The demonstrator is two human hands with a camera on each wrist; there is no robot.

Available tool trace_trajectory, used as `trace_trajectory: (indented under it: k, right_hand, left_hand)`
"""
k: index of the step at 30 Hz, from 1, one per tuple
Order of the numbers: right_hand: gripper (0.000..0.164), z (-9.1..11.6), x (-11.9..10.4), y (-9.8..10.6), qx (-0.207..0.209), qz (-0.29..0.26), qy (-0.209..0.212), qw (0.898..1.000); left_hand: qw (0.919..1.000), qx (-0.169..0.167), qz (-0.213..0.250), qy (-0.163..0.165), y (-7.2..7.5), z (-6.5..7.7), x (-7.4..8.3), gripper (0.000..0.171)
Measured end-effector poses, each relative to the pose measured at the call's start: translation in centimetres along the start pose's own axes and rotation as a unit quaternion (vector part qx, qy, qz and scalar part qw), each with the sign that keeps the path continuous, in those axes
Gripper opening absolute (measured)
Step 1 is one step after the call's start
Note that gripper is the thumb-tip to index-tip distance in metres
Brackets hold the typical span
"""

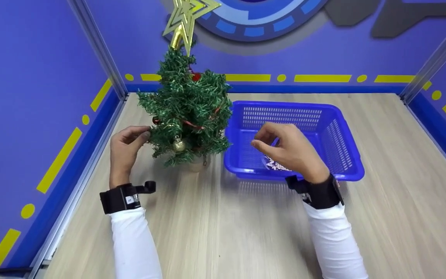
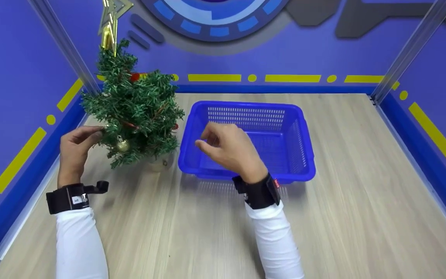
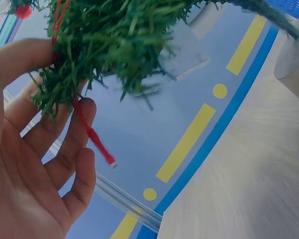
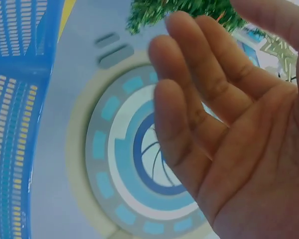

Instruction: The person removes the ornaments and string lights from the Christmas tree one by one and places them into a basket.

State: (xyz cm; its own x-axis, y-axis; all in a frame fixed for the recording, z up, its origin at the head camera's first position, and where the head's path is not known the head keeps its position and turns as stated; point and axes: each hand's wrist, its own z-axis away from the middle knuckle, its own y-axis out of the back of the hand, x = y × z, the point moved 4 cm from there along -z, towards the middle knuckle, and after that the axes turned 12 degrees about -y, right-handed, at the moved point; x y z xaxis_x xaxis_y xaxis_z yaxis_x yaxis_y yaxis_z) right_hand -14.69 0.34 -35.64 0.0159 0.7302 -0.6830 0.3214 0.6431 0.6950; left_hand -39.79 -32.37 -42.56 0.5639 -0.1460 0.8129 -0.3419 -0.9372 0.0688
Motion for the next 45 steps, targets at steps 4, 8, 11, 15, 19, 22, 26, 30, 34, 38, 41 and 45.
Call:
trace_trajectory:
  k: [4, 8, 11, 15, 19, 22, 26, 30, 34, 38, 41, 45]
  right_hand:
    - [0.008, 0.1, -1.0, -0.6, 0.016, -0.014, 0.028, 0.999]
    - [0.011, 0.2, -2.4, -1.8, 0.031, -0.046, 0.054, 0.997]
    - [0.016, 0.3, -3.9, -3.0, 0.043, -0.076, 0.07, 0.994]
    - [0.03, 0.0, -5.6, -5.1, 0.062, -0.1, 0.082, 0.99]
    - [0.037, -0.4, -6.6, -7.3, 0.078, -0.102, 0.082, 0.988]
    - [0.037, -0.7, -7.1, -8.7, 0.099, -0.09, 0.077, 0.988]
    - [0.04, -1.2, -7.5, -10.1, 0.134, -0.08, 0.066, 0.986]
    - [0.043, -1.5, -7.8, -11.4, 0.149, -0.074, 0.066, 0.984]
    - [0.038, -1.7, -8.0, -12.0, 0.157, -0.083, 0.079, 0.981]
    - [0.033, -1.6, -8.1, -11.8, 0.161, -0.115, 0.092, 0.976]
    - [0.033, -1.5, -8.1, -11.2, 0.163, -0.137, 0.097, 0.972]
    - [0.033, -1.4, -8.3, -10.5, 0.17, -0.159, 0.107, 0.967]
  left_hand:
    - [0.9998, -0.01, 0.016, -0.005, 0.3, 0.3, -0.8, 0.017]
    - [0.9991, -0.024, 0.031, -0.016, 0.4, 0.5, -0.5, 0.017]
    - [0.998, -0.04, 0.041, -0.026, 0.4, 0.4, -0.2, 0.015]
    - [0.9962, -0.061, 0.05, -0.036, 0.3, 0.3, 0.0, 0.013]
    - [0.9956, -0.063, 0.061, -0.034, 0.2, 0.3, -0.1, 0.013]
    - [0.9962, -0.058, 0.057, -0.032, 0.1, 0.3, -0.1, 0.016]
    - [0.9977, -0.048, 0.034, -0.034, 0.1, 0.1, 0.0, 0.019]
    - [0.9987, -0.033, 0.017, -0.036, 0.0, 0.2, 0.5, 0.024]
    - [0.999, -0.031, 0.008, -0.03, 0.1, 0.4, 0.8, 0.02]
    - [0.9986, -0.045, 0.02, -0.02, 0.5, 0.4, 0.2, 0.011]
    - [0.9977, -0.055, 0.031, -0.023, 0.9, 0.3, -0.2, 0.01]
    - [0.9962, -0.072, 0.036, -0.033, 1.1, 0.3, -0.3, 0.008]
